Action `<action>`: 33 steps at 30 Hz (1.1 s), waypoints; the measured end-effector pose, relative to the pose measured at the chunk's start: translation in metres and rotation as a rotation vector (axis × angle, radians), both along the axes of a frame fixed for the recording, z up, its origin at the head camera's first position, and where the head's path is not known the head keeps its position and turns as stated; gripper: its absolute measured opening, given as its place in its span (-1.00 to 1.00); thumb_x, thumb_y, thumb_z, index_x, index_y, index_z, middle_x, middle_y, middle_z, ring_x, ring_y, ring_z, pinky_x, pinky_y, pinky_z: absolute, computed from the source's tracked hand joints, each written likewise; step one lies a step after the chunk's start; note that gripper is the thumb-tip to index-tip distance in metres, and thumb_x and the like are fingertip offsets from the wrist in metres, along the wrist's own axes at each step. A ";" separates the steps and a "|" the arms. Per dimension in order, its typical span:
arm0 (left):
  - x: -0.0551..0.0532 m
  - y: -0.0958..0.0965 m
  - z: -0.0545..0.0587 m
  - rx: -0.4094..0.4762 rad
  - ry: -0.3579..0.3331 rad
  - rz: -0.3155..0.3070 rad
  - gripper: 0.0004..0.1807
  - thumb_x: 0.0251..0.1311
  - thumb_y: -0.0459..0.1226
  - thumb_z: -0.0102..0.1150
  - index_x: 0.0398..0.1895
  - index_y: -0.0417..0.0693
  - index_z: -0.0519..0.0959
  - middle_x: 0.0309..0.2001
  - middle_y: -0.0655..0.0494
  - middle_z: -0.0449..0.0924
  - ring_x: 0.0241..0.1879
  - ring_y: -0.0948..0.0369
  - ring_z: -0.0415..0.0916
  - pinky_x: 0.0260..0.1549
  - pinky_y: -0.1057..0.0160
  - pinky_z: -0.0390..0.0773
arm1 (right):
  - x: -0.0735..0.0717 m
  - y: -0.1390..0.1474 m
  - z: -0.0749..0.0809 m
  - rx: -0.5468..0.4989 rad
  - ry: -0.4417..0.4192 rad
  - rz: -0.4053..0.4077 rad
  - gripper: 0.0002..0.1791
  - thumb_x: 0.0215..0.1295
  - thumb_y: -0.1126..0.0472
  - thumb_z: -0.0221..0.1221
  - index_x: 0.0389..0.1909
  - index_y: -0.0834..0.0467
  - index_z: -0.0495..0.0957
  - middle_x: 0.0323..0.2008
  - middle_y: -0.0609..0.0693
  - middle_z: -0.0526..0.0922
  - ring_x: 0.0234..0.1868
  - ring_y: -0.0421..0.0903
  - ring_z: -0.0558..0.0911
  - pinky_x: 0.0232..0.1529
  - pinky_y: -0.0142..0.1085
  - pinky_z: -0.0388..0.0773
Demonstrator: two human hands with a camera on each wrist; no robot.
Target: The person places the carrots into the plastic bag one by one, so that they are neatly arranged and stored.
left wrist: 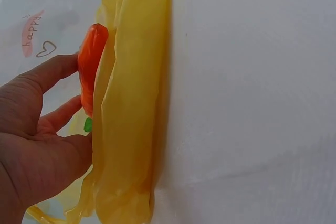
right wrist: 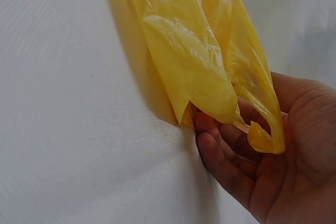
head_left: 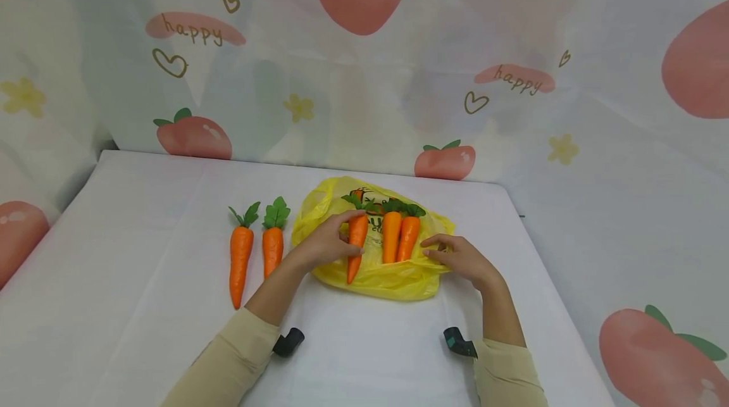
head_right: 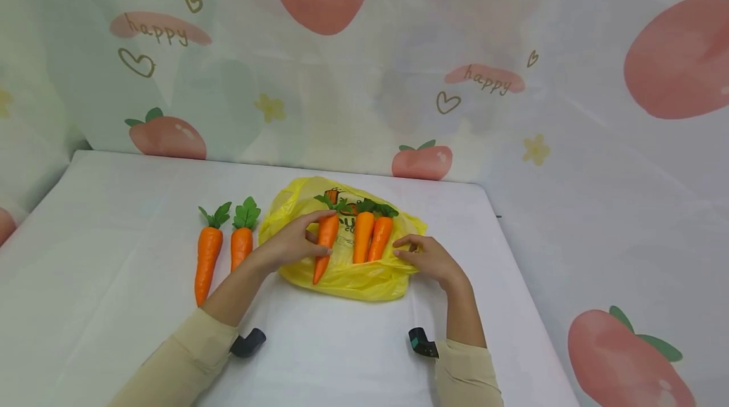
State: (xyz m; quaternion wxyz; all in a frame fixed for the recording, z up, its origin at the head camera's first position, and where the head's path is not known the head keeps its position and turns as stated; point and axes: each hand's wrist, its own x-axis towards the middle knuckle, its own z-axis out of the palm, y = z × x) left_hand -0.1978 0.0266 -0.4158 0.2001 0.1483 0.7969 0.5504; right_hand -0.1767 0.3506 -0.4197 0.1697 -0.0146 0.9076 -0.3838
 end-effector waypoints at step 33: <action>-0.017 0.034 -0.008 0.035 -0.018 0.076 -0.14 0.23 -0.51 0.38 0.57 0.13 0.32 0.55 -0.05 0.19 0.24 0.00 0.32 -0.11 0.19 0.58 | 0.001 -0.001 0.001 0.002 0.015 0.004 -0.65 0.49 0.07 0.23 0.14 0.18 0.66 -0.12 0.12 0.48 -0.05 0.09 0.40 -0.19 -0.16 0.40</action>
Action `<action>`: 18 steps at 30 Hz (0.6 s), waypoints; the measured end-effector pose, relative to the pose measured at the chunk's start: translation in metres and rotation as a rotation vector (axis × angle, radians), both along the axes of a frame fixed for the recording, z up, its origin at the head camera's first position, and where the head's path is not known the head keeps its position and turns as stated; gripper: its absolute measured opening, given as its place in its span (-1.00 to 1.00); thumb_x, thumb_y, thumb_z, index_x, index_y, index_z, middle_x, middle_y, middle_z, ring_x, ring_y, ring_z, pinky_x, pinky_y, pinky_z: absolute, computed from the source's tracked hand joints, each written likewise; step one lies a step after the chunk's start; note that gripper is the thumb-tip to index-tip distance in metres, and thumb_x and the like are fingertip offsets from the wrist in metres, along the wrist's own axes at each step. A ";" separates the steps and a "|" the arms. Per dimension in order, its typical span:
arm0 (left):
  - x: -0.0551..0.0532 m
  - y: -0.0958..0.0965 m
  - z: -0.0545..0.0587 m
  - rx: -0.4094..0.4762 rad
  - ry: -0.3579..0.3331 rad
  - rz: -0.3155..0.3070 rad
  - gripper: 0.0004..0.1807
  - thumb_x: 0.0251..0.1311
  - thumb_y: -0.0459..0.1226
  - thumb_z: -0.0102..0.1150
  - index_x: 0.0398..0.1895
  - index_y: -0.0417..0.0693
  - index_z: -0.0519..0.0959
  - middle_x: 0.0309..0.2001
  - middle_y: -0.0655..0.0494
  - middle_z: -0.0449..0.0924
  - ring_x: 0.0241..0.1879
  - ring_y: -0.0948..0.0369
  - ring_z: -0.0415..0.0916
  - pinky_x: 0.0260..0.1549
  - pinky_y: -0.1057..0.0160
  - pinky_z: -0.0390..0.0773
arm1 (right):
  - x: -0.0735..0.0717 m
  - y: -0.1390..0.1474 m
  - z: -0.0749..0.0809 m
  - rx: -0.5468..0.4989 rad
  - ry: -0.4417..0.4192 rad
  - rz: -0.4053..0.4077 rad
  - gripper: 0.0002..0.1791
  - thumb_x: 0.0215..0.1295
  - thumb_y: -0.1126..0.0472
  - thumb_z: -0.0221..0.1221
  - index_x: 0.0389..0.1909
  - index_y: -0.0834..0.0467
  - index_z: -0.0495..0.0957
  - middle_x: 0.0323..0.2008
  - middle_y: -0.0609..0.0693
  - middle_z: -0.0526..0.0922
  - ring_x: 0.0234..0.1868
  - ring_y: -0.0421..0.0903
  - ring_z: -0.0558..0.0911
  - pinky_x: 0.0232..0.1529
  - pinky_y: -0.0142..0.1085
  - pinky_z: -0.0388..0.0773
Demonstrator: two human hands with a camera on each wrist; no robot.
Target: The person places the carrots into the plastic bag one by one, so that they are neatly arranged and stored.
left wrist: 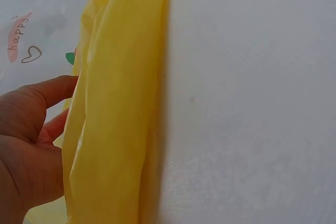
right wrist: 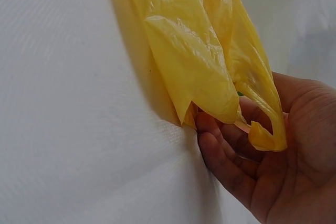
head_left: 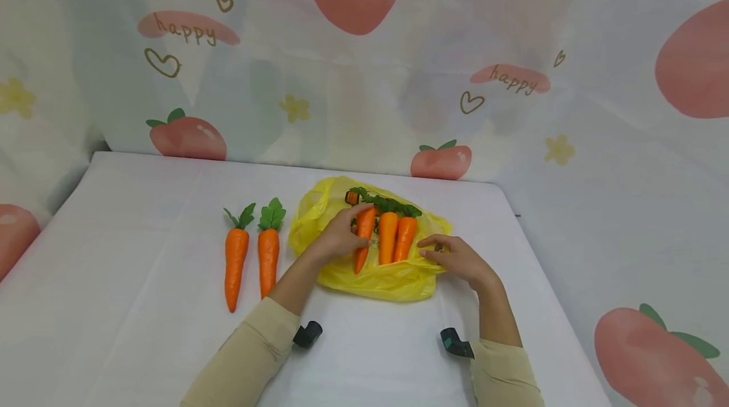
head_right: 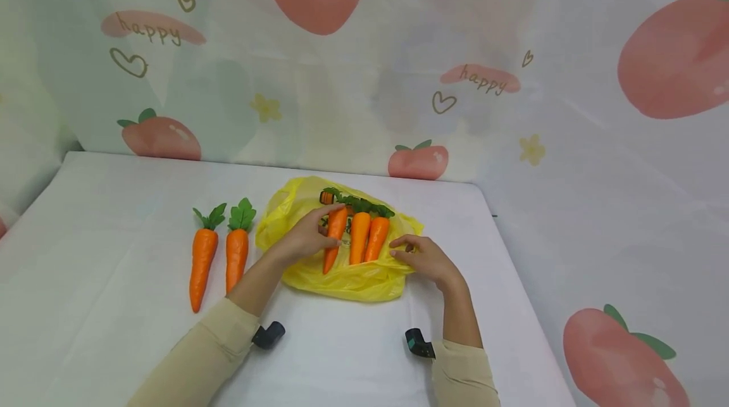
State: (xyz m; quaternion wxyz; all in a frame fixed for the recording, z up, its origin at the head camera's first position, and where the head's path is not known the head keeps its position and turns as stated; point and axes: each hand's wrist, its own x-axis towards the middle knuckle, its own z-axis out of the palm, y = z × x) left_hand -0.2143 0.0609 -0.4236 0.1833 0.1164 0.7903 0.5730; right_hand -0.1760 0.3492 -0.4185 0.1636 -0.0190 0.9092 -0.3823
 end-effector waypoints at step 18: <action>-0.004 0.013 -0.006 0.004 -0.004 -0.002 -0.16 0.23 -0.52 0.36 0.55 0.12 0.35 0.54 -0.02 0.18 0.26 -0.01 0.32 0.07 0.07 0.55 | 0.002 -0.002 0.003 0.020 -0.009 -0.018 -0.66 0.50 0.08 0.22 0.14 0.17 0.67 -0.09 0.12 0.50 -0.02 0.09 0.41 -0.15 -0.15 0.42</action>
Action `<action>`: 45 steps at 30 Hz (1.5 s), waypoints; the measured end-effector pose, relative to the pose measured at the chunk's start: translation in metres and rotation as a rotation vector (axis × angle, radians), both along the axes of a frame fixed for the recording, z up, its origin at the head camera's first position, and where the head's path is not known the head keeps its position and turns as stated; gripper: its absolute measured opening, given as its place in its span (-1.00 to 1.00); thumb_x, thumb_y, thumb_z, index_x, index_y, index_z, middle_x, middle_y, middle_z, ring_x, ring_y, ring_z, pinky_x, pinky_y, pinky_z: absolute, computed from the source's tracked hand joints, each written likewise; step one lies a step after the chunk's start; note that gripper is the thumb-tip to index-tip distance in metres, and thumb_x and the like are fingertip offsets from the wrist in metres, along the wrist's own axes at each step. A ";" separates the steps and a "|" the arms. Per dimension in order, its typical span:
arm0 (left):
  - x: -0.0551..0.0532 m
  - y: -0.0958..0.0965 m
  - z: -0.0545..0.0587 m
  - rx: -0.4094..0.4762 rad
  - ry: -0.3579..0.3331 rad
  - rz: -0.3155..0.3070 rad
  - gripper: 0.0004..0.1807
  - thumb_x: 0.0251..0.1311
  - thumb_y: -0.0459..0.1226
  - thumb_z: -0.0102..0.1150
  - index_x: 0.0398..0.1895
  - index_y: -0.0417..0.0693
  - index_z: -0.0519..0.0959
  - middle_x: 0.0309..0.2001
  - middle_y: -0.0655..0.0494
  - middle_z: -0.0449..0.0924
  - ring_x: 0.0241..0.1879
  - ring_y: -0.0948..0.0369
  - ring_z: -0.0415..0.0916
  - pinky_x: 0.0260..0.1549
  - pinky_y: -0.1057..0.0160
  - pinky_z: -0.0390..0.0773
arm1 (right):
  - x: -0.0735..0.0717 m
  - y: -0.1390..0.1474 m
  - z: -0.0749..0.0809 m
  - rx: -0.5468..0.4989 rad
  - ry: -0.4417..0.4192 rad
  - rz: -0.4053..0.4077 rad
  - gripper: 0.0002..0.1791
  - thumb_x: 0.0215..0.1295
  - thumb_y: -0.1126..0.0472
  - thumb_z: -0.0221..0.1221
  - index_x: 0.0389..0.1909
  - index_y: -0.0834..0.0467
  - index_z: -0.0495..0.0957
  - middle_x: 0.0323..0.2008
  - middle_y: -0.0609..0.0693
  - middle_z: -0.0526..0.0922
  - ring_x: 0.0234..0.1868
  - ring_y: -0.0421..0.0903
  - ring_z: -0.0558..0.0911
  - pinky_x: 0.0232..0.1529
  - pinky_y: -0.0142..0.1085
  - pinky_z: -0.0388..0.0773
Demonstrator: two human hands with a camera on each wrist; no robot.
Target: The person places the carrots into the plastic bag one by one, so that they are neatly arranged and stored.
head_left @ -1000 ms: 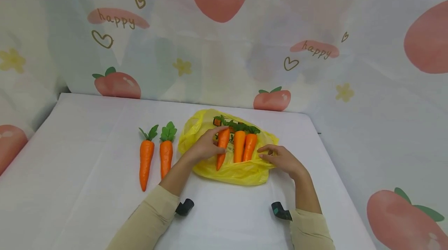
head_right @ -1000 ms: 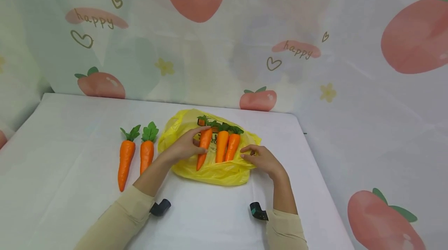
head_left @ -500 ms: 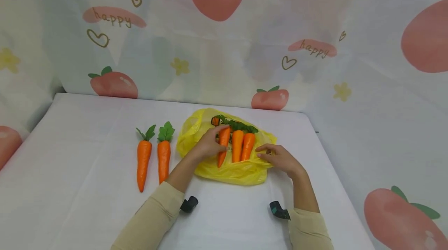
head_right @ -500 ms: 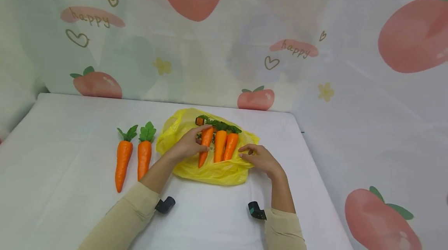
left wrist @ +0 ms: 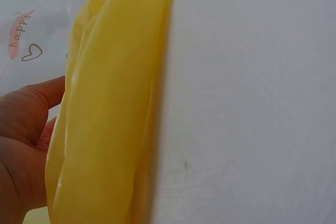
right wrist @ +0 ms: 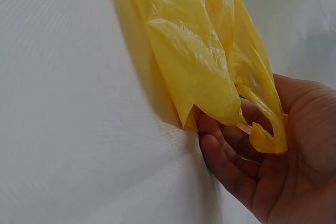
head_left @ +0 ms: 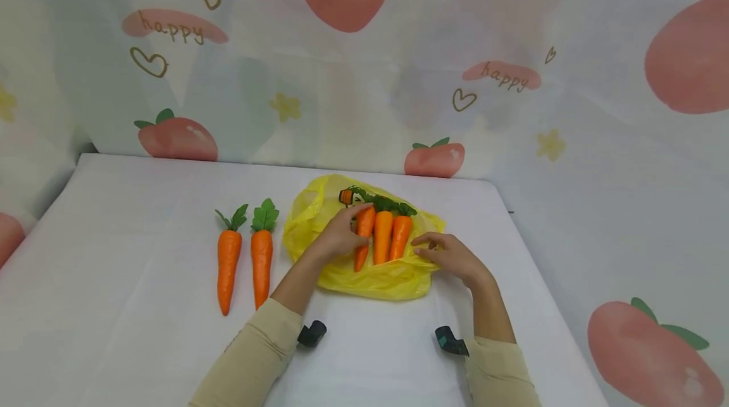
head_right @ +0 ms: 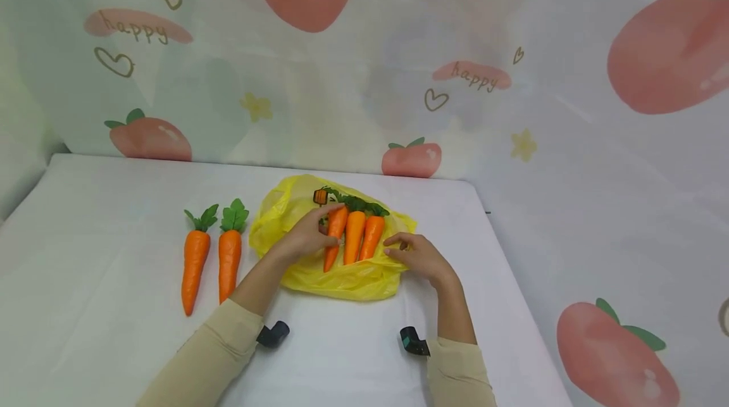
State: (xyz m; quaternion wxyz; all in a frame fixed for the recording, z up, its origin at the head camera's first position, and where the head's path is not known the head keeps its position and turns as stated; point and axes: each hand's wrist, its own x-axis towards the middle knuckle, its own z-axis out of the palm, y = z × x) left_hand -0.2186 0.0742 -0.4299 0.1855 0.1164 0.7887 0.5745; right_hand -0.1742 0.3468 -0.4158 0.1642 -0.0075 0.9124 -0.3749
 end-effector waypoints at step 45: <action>-0.001 0.000 -0.007 -0.037 0.058 -0.023 -0.16 0.23 -0.46 0.43 0.55 0.13 0.35 0.16 -0.04 0.37 -0.33 0.13 0.36 -0.43 0.31 0.45 | 0.000 -0.002 0.000 0.009 0.015 -0.001 -0.68 0.48 0.10 0.23 0.11 0.16 0.68 -0.17 0.12 0.49 -0.07 0.08 0.41 -0.22 -0.18 0.41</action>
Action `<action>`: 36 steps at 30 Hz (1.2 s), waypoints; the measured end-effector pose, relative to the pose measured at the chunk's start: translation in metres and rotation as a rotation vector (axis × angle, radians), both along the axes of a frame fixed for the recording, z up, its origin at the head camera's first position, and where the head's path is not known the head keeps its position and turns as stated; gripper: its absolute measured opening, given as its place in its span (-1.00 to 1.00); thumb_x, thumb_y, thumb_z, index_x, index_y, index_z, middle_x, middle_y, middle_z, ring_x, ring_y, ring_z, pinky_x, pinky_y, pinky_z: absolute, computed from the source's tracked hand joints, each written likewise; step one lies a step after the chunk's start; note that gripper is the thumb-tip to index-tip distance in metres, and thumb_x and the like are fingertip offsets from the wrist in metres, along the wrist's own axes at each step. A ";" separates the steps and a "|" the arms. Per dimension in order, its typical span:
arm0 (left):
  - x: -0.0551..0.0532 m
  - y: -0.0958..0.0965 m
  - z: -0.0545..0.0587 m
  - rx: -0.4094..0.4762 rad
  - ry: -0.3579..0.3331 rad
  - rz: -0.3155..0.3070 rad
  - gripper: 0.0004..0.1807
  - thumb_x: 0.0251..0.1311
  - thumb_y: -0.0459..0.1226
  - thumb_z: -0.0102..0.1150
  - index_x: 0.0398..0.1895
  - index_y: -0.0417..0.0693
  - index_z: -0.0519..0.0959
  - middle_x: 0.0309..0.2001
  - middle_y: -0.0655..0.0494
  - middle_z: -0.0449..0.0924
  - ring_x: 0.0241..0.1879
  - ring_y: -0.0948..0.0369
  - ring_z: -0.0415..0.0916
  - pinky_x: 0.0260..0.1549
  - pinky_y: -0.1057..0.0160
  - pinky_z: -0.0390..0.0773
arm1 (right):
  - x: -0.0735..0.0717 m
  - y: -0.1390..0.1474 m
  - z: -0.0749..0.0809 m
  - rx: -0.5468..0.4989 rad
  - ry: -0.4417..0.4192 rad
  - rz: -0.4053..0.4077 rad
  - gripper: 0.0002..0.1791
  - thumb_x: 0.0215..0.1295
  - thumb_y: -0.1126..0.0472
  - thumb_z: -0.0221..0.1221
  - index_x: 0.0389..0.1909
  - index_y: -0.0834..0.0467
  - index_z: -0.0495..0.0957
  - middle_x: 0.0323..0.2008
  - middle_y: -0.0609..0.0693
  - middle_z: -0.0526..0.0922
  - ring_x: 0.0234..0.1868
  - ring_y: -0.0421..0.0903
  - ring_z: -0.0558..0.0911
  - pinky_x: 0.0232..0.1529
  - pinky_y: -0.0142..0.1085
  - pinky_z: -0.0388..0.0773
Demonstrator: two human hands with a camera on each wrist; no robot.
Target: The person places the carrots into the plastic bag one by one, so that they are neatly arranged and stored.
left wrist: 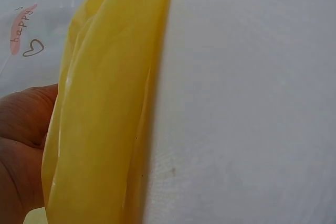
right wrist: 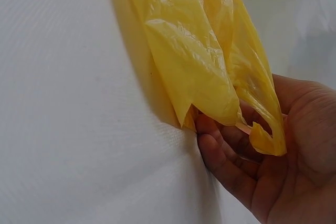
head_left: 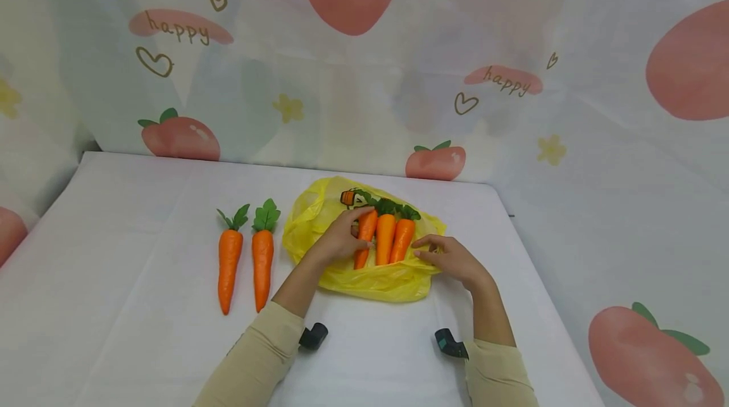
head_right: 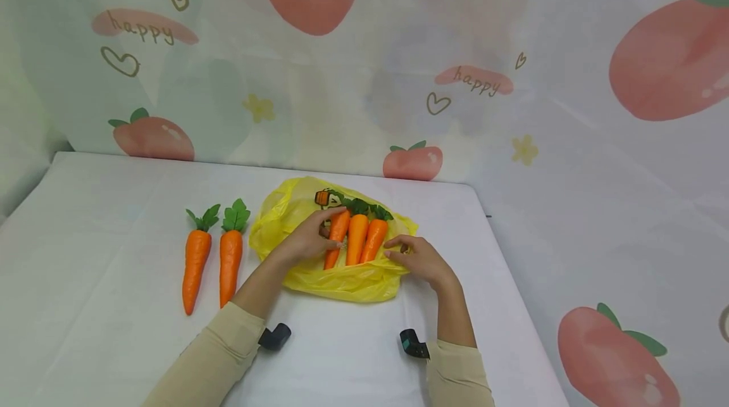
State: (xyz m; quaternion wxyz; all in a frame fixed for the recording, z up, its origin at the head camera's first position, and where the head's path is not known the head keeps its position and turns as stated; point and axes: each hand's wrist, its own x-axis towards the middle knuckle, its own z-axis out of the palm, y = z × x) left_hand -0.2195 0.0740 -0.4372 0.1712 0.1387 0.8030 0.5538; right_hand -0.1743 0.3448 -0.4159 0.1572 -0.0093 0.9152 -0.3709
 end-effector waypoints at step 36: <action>0.001 -0.004 0.002 0.002 0.032 0.019 -0.21 0.22 -0.53 0.39 0.52 0.06 0.40 0.33 -0.05 0.38 -0.25 0.09 0.43 -0.36 0.29 0.53 | 0.001 0.001 -0.002 -0.005 0.008 0.007 -0.68 0.47 0.09 0.24 0.11 0.16 0.68 -0.16 0.11 0.49 -0.08 0.08 0.42 -0.23 -0.18 0.42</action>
